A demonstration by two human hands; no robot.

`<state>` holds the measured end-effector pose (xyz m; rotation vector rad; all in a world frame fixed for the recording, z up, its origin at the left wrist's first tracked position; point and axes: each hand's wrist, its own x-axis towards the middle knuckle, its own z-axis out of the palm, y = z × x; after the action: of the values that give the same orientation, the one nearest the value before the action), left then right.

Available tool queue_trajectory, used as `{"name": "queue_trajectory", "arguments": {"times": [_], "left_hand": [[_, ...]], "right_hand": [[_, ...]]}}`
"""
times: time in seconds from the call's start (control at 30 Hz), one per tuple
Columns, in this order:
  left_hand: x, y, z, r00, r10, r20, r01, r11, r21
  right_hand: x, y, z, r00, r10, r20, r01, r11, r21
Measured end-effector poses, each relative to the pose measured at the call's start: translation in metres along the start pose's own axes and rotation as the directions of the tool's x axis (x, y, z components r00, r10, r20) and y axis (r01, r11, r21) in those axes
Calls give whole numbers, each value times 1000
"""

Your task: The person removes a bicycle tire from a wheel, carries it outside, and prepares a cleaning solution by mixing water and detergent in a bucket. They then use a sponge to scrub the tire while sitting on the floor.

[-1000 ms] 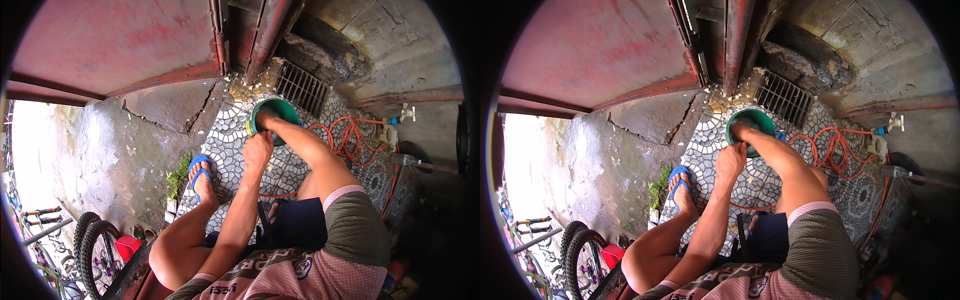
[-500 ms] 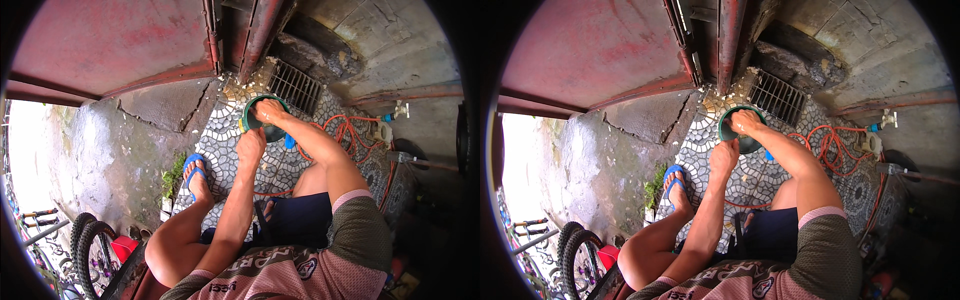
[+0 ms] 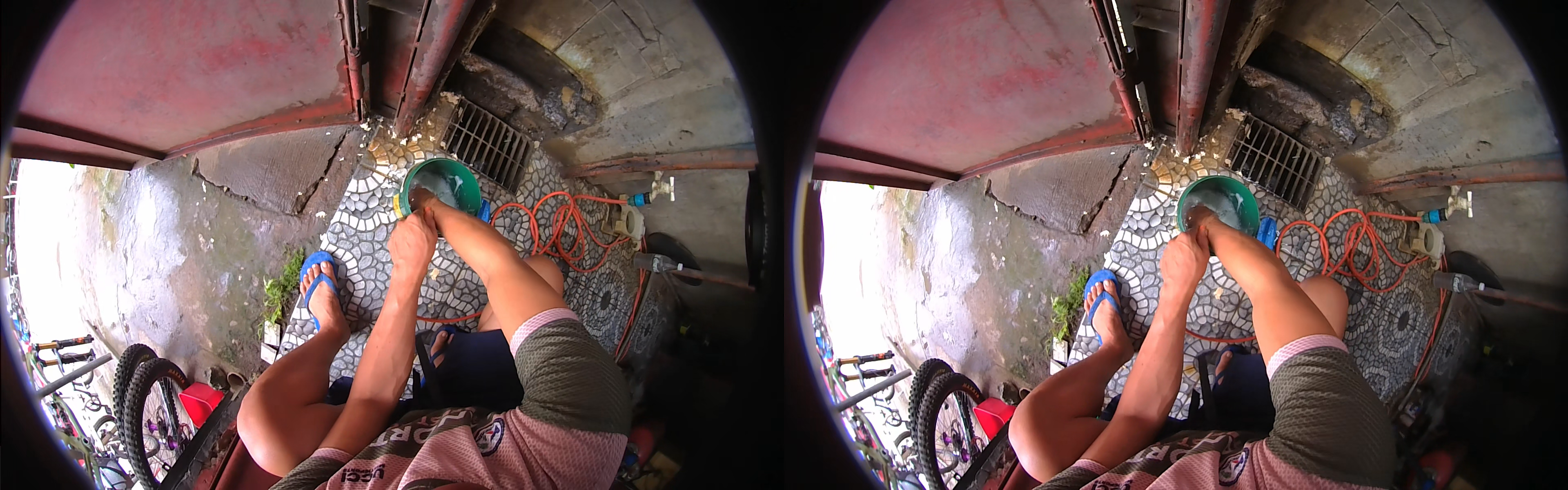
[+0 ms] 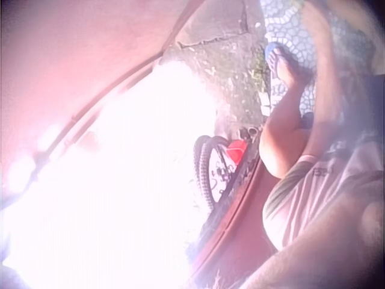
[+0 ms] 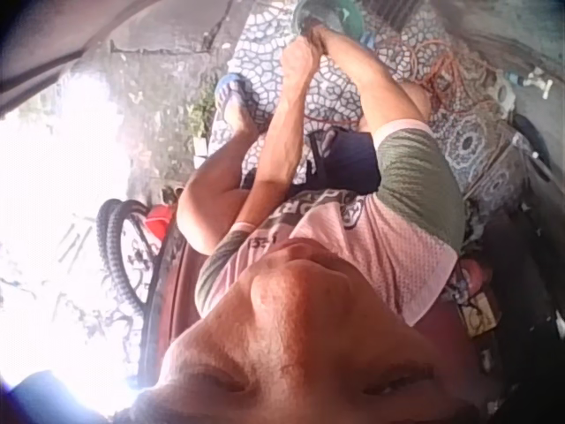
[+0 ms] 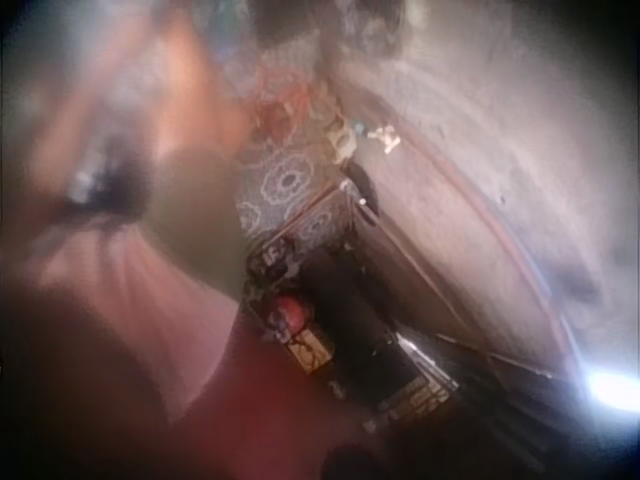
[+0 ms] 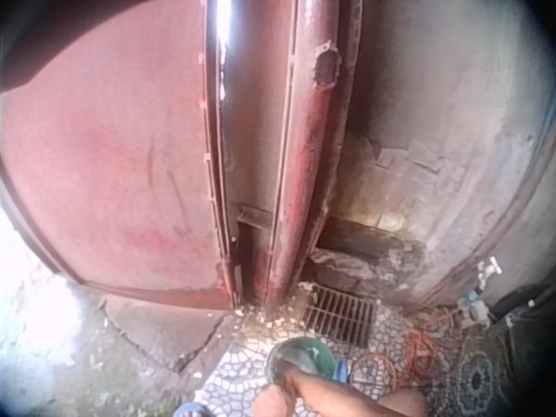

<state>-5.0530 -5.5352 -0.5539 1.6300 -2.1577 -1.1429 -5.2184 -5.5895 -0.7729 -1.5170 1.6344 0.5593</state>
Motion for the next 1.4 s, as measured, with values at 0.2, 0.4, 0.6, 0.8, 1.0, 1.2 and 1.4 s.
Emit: {"name": "queue_trajectory", "arguments": {"times": [0.2, 0.4, 0.6, 0.8, 1.0, 1.2, 1.4], "left_hand": [[5, -33, -12, 996, -86, -31, 88, 994, 66], [4, -26, -14, 997, -83, 1, 83, 996, 25], [2, -11, -5, 995, -71, 72, 69, 997, 32], [6, -37, -18, 994, -112, -12, 112, 993, 33], [3, -21, -13, 992, -97, 81, 98, 995, -1], [2, -21, -13, 996, -77, 38, 78, 997, -24], [2, -17, -9, 998, -48, 40, 49, 998, -26]], "right_hand": [[-40, -48, -63, 972, -216, 89, 224, 970, -94], [-124, -63, -99, 961, -31, -275, -35, 973, -230], [-15, -2, 2, 976, 61, -211, -86, 990, -111], [-42, -68, -78, 990, -87, -112, 95, 993, 64], [-97, -32, -76, 943, 18, -333, -51, 995, -90], [-45, -27, -37, 996, -59, -68, 46, 983, -175], [-5, -26, -15, 989, -142, -39, 129, 963, -238]]}}
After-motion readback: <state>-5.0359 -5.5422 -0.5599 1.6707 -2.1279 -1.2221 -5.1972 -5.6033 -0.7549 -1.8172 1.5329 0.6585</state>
